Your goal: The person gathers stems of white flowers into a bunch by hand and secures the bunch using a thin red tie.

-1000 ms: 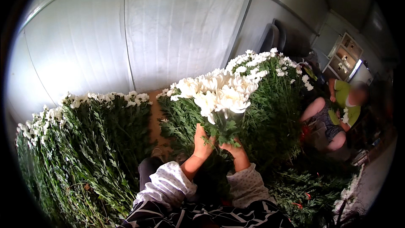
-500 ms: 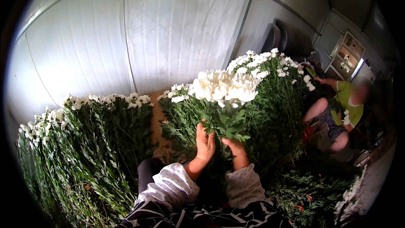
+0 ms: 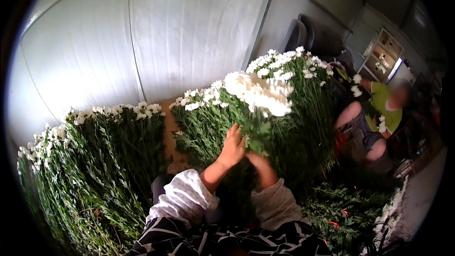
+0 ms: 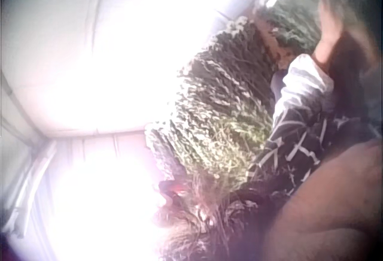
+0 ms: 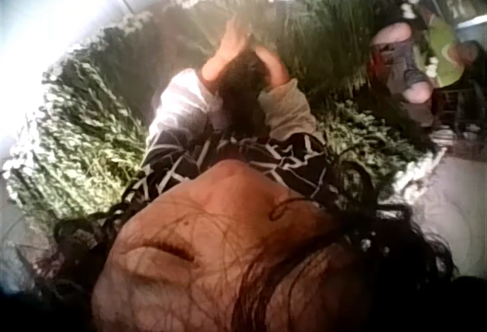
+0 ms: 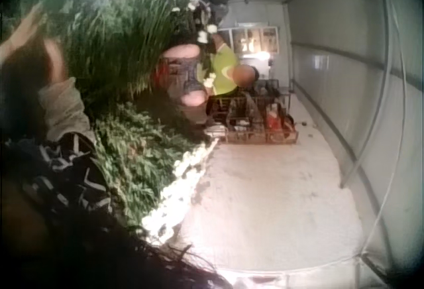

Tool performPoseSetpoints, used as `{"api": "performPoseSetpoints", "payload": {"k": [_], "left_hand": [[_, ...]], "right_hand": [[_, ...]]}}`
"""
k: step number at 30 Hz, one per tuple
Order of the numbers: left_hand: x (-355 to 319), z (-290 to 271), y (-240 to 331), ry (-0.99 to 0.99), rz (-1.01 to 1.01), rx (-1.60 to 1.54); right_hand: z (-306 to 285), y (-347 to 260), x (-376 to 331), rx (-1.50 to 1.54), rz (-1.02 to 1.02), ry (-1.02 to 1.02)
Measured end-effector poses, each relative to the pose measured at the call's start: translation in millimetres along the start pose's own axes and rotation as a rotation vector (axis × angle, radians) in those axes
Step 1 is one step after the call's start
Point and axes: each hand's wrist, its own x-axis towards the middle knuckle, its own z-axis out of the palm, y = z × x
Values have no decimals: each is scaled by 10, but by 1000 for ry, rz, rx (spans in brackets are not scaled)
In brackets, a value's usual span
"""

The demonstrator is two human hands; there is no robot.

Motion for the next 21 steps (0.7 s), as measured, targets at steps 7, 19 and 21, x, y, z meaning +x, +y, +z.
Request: {"api": "performPoseSetpoints", "payload": {"k": [7,19,21], "left_hand": [[-46,-507,176,-56,-30,-593],[485,-1357,1880,-50,608,-25],[509,-1447,2094,-40,856,205]], "right_hand": [[-203,2417,576,2510,917,-213],[-2205,3724,1512,2952,66,902],[-2031,3822,1576,2444,-133,1535]]}}
